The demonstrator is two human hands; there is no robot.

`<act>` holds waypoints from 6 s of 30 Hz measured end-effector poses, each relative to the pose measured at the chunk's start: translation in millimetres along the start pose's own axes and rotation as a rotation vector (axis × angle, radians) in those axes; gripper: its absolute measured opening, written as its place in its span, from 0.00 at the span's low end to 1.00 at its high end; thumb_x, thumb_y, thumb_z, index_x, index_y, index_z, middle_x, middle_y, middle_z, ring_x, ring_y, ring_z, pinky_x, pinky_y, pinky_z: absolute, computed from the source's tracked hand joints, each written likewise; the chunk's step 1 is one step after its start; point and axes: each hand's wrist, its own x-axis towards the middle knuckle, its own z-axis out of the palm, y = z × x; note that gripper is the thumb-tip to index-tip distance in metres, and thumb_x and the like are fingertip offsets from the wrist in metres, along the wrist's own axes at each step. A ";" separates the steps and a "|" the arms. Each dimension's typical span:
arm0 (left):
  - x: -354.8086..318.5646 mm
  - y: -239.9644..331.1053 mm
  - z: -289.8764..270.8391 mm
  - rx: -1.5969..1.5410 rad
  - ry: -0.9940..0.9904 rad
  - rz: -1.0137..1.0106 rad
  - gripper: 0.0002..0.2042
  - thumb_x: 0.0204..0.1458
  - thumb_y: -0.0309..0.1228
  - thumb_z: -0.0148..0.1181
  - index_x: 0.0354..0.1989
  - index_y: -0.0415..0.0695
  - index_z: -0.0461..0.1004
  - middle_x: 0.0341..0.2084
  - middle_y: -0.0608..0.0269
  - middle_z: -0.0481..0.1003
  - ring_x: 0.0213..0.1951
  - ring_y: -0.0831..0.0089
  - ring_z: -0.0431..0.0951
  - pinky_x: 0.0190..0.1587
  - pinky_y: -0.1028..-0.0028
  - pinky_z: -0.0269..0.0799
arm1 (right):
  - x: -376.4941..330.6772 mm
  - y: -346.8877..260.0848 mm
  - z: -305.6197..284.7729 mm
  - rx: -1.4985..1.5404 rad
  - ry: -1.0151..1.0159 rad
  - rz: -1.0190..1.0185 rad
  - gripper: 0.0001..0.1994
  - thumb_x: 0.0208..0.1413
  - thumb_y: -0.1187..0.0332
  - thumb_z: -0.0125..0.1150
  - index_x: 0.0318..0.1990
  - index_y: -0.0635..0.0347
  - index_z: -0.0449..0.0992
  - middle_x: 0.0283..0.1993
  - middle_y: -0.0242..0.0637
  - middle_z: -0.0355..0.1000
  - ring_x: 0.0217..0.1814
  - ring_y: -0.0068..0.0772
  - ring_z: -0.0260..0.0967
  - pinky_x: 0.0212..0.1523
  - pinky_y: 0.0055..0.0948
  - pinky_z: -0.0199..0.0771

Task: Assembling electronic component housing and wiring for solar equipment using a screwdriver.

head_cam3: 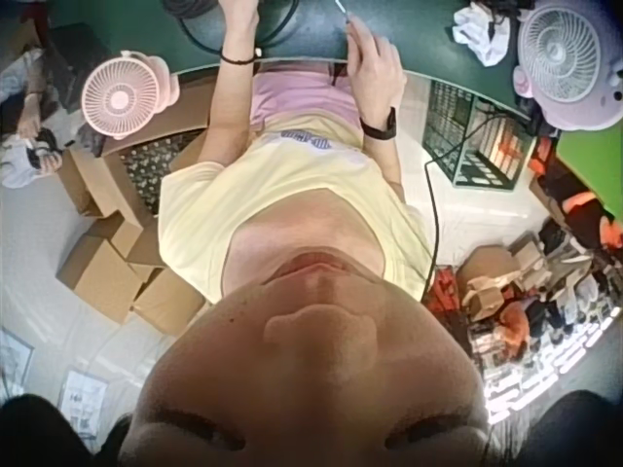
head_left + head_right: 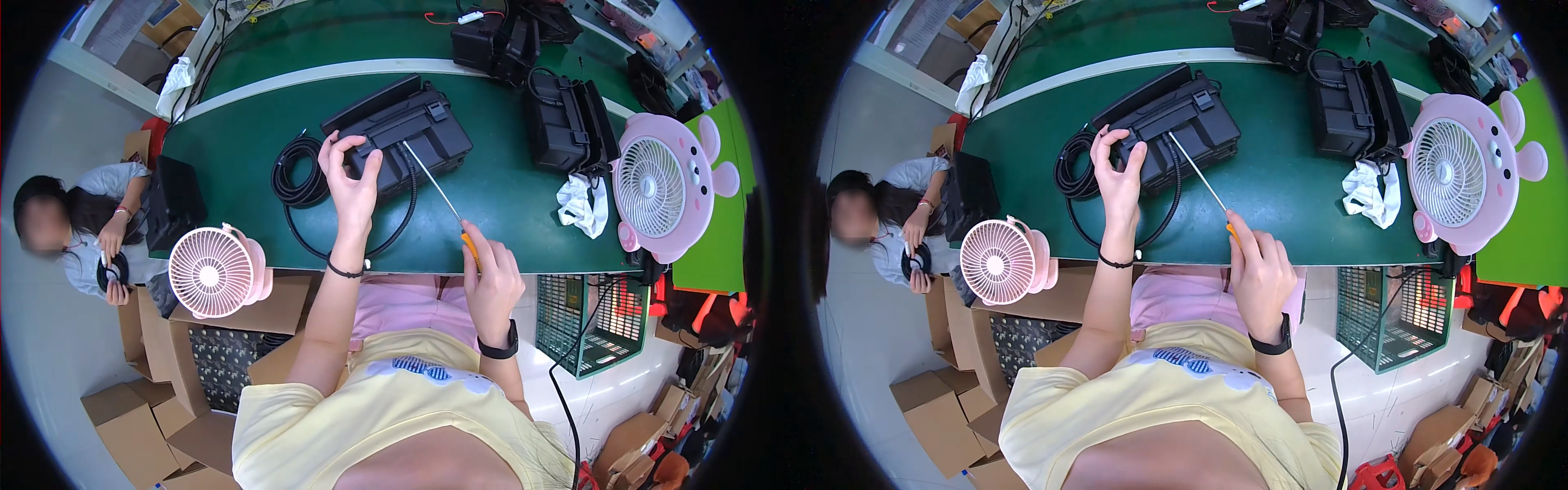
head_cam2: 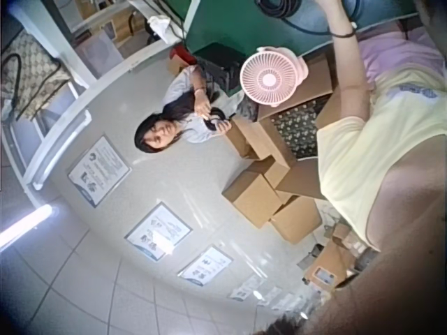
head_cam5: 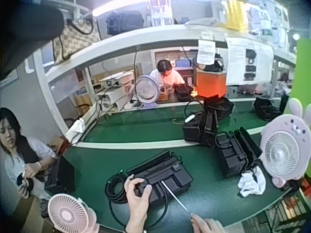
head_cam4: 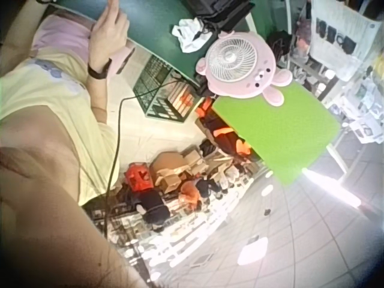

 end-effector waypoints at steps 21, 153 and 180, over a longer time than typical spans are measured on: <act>0.2 -2.5 -0.3 -0.028 0.001 -0.003 0.15 0.50 0.24 0.69 0.46 0.50 0.76 0.65 0.55 0.55 0.66 0.60 0.60 0.65 0.65 0.58 | -1.7 2.9 2.5 0.029 -0.005 -0.017 0.17 0.55 0.69 0.66 0.53 0.42 0.80 0.32 0.29 0.72 0.28 0.30 0.69 0.27 0.30 0.71; 10.3 27.2 80.1 0.942 -0.385 0.742 0.31 0.53 0.40 0.66 0.63 0.39 0.66 0.41 0.52 0.67 0.43 0.56 0.68 0.47 0.61 0.65 | 59.0 78.4 69.4 0.778 0.181 0.523 0.03 0.59 0.74 0.62 0.38 0.63 0.75 0.36 0.37 0.80 0.34 0.24 0.75 0.38 0.25 0.74; -57.7 65.2 -16.4 0.352 -0.227 0.953 0.00 0.48 0.34 0.66 0.28 0.57 0.82 0.24 0.80 0.78 0.26 0.78 0.71 0.45 0.66 0.56 | 34.6 78.9 24.4 1.175 0.042 0.571 0.12 0.55 0.78 0.63 0.42 0.59 0.65 0.58 0.45 0.70 0.65 0.33 0.64 0.56 0.23 0.64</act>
